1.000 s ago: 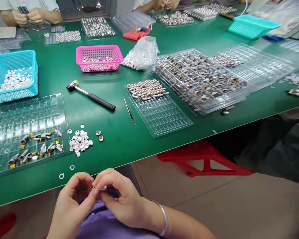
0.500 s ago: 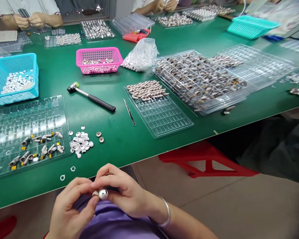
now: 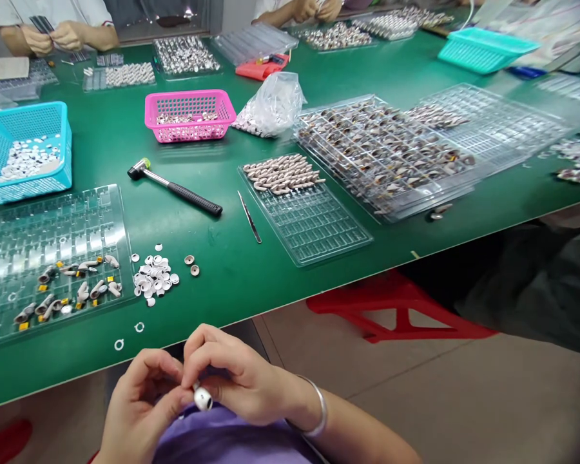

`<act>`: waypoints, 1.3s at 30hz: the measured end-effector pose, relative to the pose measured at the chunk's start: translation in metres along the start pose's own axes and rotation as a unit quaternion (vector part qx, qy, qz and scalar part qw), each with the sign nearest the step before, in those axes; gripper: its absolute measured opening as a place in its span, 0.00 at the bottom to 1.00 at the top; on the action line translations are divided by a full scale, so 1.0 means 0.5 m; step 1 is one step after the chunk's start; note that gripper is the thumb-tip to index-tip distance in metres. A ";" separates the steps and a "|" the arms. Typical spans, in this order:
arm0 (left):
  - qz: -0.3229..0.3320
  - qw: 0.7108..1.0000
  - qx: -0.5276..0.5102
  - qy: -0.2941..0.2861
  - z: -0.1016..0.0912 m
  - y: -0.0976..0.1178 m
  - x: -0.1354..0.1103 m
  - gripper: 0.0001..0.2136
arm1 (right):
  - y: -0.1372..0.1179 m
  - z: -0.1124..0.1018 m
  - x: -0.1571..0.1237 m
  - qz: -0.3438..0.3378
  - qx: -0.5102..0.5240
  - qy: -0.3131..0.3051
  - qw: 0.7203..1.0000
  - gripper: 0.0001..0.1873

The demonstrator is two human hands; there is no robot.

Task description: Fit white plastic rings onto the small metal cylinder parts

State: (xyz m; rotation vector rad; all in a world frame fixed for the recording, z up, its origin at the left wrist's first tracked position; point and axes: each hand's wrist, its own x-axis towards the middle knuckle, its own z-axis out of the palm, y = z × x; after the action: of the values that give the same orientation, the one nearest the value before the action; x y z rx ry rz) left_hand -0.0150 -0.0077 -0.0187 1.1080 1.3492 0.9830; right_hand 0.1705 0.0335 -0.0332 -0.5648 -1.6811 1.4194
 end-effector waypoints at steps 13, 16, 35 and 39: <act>0.348 0.881 0.310 -0.078 -0.032 0.034 0.004 0.21 | -0.006 0.004 -0.004 -0.019 -0.180 0.037 0.983 0.05; 0.371 0.863 0.340 -0.037 -0.019 0.045 0.003 0.17 | -0.004 0.006 -0.005 -0.034 -0.194 0.047 0.979 0.06; 0.047 0.986 0.154 -0.039 -0.024 0.027 0.017 0.03 | 0.001 0.009 -0.006 -0.112 -0.212 0.072 0.968 0.09; -0.009 0.997 0.076 -0.028 -0.021 0.019 0.017 0.04 | 0.005 0.012 -0.007 -0.131 -0.229 0.090 0.960 0.09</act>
State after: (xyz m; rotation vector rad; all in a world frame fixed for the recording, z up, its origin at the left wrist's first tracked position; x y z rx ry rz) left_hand -0.0248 0.0030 -0.0103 1.2260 1.4045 0.8417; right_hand 0.1668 0.0281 -0.0365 -0.6703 -1.8617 0.7664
